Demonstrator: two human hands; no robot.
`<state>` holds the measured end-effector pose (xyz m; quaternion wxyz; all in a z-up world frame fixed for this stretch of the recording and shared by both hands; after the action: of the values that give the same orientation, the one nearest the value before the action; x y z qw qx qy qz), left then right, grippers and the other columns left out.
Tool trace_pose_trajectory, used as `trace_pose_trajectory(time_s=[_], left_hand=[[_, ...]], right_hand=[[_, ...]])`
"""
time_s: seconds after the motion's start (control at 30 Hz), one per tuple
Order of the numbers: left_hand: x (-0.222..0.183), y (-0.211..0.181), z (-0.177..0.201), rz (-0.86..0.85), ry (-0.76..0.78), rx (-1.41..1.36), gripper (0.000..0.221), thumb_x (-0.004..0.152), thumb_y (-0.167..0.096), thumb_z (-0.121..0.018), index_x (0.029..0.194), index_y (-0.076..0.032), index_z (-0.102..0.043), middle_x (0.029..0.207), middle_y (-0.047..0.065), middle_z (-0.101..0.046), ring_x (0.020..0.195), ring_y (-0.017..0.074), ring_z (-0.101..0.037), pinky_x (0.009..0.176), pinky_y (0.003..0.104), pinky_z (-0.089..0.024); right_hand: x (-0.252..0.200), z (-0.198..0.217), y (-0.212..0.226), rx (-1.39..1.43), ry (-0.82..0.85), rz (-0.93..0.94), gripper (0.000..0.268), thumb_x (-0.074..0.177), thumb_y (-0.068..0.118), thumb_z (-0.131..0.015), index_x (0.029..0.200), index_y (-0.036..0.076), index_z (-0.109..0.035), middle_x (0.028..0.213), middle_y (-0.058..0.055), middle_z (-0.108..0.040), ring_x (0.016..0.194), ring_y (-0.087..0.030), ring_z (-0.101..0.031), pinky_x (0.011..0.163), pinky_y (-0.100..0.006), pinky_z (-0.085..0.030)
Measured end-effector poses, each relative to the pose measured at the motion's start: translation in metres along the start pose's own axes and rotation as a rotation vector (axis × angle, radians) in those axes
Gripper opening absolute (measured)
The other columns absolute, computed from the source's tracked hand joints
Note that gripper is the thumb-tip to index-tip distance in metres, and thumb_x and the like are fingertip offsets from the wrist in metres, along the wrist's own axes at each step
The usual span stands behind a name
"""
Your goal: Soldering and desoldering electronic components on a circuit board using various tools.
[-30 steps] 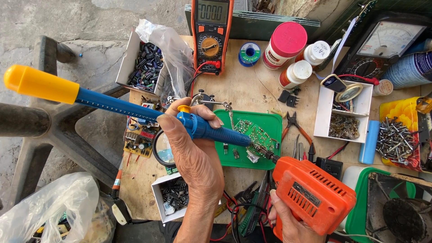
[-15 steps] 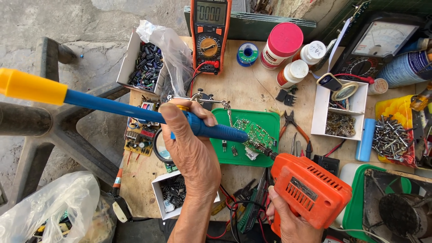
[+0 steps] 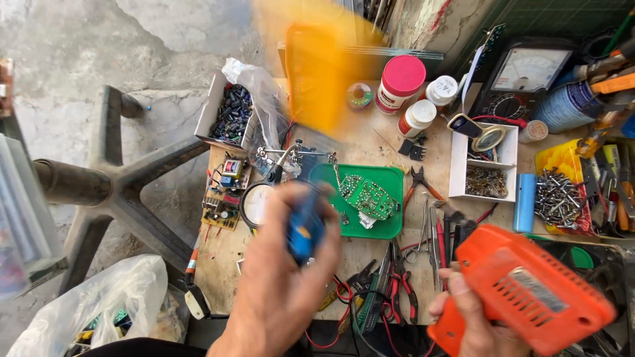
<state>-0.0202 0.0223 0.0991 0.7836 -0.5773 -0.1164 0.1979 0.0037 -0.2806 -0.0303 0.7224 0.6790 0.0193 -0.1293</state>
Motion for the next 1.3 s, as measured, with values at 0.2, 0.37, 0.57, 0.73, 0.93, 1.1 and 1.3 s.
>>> trace_pose_trajectory(time_s=[0.2,0.37,0.57,0.73,0.93,1.1,1.3], left_hand=[[-0.075,0.030,0.000,-0.429,0.763,0.527,0.052,0.091,-0.020,-0.083,0.138,-0.018,-0.061,0.100,0.003,-0.072,0.083,0.0250,-0.077,0.061,0.043,-0.059],[-0.104,0.021,-0.025,-0.516,0.853,0.454,0.045,0.100,-0.016,-0.069,0.142,-0.007,-0.057,0.094,0.013,-0.070,0.083,0.0327,-0.074,0.067,0.048,-0.058],[-0.107,0.032,-0.034,-0.491,0.715,0.569,0.037,0.086,-0.009,-0.077,0.117,-0.007,-0.057,0.110,0.010,-0.067,0.095,0.0312,-0.072,0.079,0.047,-0.060],[-0.108,0.034,-0.024,-0.564,0.573,0.669,0.049,0.085,-0.050,-0.093,0.101,-0.013,-0.065,0.098,0.008,-0.068,0.090,0.0301,-0.069,0.076,0.046,-0.056],[-0.108,0.013,-0.008,-0.445,0.642,0.691,0.058,0.091,-0.064,-0.090,0.099,-0.016,-0.060,0.075,0.002,-0.072,0.061,0.0286,-0.073,0.058,0.046,-0.055],[-0.119,0.019,-0.034,-0.418,0.753,0.820,0.018,0.106,-0.017,-0.065,0.118,-0.011,-0.053,0.072,0.007,-0.075,0.055,0.0320,-0.074,0.047,0.050,-0.056],[-0.112,0.026,-0.061,-0.362,0.787,0.863,0.017,0.108,-0.016,-0.059,0.122,-0.008,-0.054,0.067,0.014,-0.075,0.052,0.0387,-0.074,0.047,0.054,-0.057]], right_hand=[[0.006,0.034,0.069,-0.054,-0.039,0.020,0.035,0.109,0.003,-0.058,0.141,-0.009,-0.061,0.116,-0.026,-0.069,0.074,-0.032,-0.061,0.064,-0.043,-0.054],[-0.016,0.021,0.097,0.017,0.011,0.003,0.043,0.104,0.003,-0.061,0.146,-0.007,-0.060,0.117,-0.027,-0.069,0.073,-0.032,-0.062,0.062,-0.042,-0.053],[-0.037,0.007,0.101,0.042,0.067,-0.140,0.043,0.099,0.001,-0.065,0.140,-0.009,-0.065,0.114,-0.030,-0.075,0.073,-0.033,-0.062,0.059,-0.044,-0.050],[-0.044,0.003,0.105,-0.022,0.077,-0.111,0.044,0.096,0.005,-0.069,0.139,-0.005,-0.067,0.113,-0.029,-0.078,0.072,-0.032,-0.066,0.049,-0.043,-0.050],[-0.051,-0.001,0.114,-0.053,0.073,-0.078,0.042,0.095,-0.002,-0.070,0.136,-0.009,-0.065,0.110,-0.034,-0.078,0.070,-0.035,-0.067,0.061,-0.048,-0.059],[-0.062,-0.006,0.111,-0.108,-0.005,-0.108,0.024,0.099,0.002,-0.074,0.119,-0.010,-0.076,0.103,-0.021,-0.080,0.072,-0.027,-0.068,0.059,-0.039,-0.053],[-0.047,-0.015,0.082,0.008,-0.077,-0.052,0.027,0.100,0.002,-0.075,0.126,-0.003,-0.073,0.101,-0.016,-0.078,0.070,-0.023,-0.068,0.062,-0.034,-0.056]])
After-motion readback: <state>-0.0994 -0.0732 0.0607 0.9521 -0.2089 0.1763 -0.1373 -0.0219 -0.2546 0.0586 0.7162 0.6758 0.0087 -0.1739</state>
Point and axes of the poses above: each hand's wrist, its own x-axis towards the middle knuckle, its own z-axis out of the back of the hand, y = z × x, the point moved 6 cm from there along x, towards the middle knuckle
